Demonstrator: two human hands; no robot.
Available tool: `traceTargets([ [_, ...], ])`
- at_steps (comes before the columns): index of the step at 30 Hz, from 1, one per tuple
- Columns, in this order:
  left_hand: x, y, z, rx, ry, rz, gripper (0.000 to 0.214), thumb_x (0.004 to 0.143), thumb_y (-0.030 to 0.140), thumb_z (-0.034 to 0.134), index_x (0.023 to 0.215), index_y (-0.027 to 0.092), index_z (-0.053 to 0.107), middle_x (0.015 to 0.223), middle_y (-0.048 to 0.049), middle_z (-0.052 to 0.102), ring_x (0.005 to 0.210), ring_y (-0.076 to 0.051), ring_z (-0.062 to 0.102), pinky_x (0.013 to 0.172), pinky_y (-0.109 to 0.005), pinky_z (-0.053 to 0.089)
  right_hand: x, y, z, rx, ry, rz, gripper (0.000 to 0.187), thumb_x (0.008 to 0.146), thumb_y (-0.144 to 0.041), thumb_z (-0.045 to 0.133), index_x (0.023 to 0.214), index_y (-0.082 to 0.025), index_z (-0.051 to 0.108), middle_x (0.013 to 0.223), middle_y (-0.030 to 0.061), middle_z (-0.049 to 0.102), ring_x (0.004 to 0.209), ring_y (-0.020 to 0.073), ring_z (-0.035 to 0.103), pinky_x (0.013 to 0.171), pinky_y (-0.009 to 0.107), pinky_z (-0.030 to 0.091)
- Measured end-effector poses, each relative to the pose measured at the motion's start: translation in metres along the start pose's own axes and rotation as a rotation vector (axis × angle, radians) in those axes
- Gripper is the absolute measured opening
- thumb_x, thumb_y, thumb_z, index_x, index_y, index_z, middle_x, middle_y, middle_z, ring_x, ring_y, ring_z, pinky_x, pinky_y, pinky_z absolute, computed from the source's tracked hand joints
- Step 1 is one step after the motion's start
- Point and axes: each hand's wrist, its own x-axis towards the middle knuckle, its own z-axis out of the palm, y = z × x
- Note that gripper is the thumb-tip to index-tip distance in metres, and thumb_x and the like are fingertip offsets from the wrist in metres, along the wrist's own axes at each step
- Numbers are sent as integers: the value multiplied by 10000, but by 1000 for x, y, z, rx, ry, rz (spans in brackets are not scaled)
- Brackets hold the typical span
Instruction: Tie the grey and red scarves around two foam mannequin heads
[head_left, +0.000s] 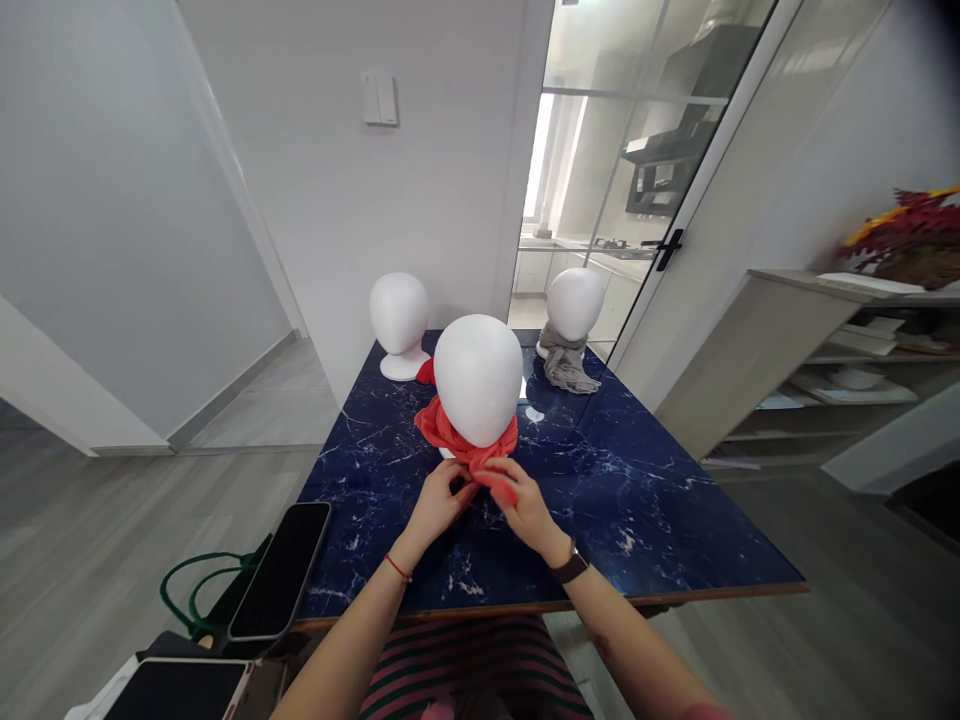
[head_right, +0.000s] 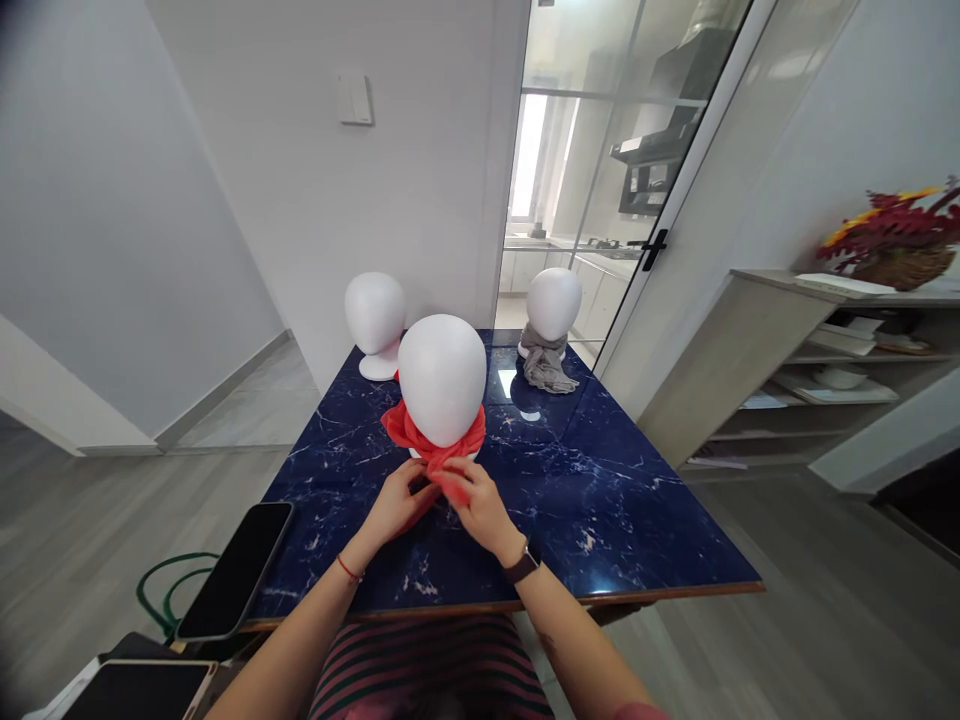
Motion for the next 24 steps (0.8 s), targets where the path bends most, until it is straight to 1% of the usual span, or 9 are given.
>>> traceTargets([
  [3,3,-5,5,-148,27,-92,183,732,182,562,881,182,667,944,-76,656,879,-184,601,809,-319,476,-9,-14,-2,-182,-249,-122,338,868,-171,468,1145,-300,614,1150,51,593,1110,193,495,1016,426,353],
  [7,7,-13,6,-327,87,-229,205,735,294,587,855,153,675,918,-91,672,833,-191,626,761,-336,502,-13,-14,-3,-273,-378,-87,310,864,-168,481,1098,-309,627,1047,19,641,1052,173,509,1025,411,346],
  [9,7,-11,6,-248,132,-218,236,728,363,609,784,148,691,831,-84,675,753,-186,620,713,-322,496,-14,-12,-3,-295,-402,-58,302,859,-177,488,1087,-313,631,1051,16,647,1041,177,515,1011,407,364],
  [12,6,0,5,41,259,-117,249,711,407,639,658,174,708,713,-64,660,642,-167,575,643,-293,452,-17,-12,-5,-315,-416,-23,400,806,-119,502,1131,-327,611,1142,18,625,1122,211,483,1047,458,323],
  [16,7,13,10,89,143,-117,230,728,383,620,668,192,732,613,-45,665,515,-147,538,524,-263,381,-29,-19,-16,-269,-443,49,651,719,10,380,1246,-343,525,1322,-4,516,1326,245,303,1089,559,210],
  [19,11,15,17,93,103,-161,215,716,369,624,679,190,738,543,-24,632,477,-137,493,487,-253,324,-37,-20,-29,-133,-337,118,673,698,28,306,1229,-314,538,1370,-8,468,1365,217,249,1092,538,233],
  [21,13,14,21,97,105,-172,213,707,362,631,662,182,734,507,-13,592,463,-129,450,482,-255,287,-35,-17,-32,-43,-131,198,563,745,-15,315,1176,-273,570,1323,28,516,1299,213,373,1054,482,329],
  [22,14,14,22,94,108,-170,211,708,354,630,651,176,730,497,-10,575,459,-124,431,485,-258,275,-30,-14,-31,-21,-10,261,477,782,-62,346,1155,-249,576,1273,55,554,1217,221,466,1002,455,394],
  [24,14,15,25,89,114,-162,207,719,333,619,654,167,725,498,-7,561,465,-119,411,496,-264,266,-16,-10,-23,-15,144,385,328,818,-177,438,1109,-197,587,1152,100,617,1039,241,577,888,428,473],
])
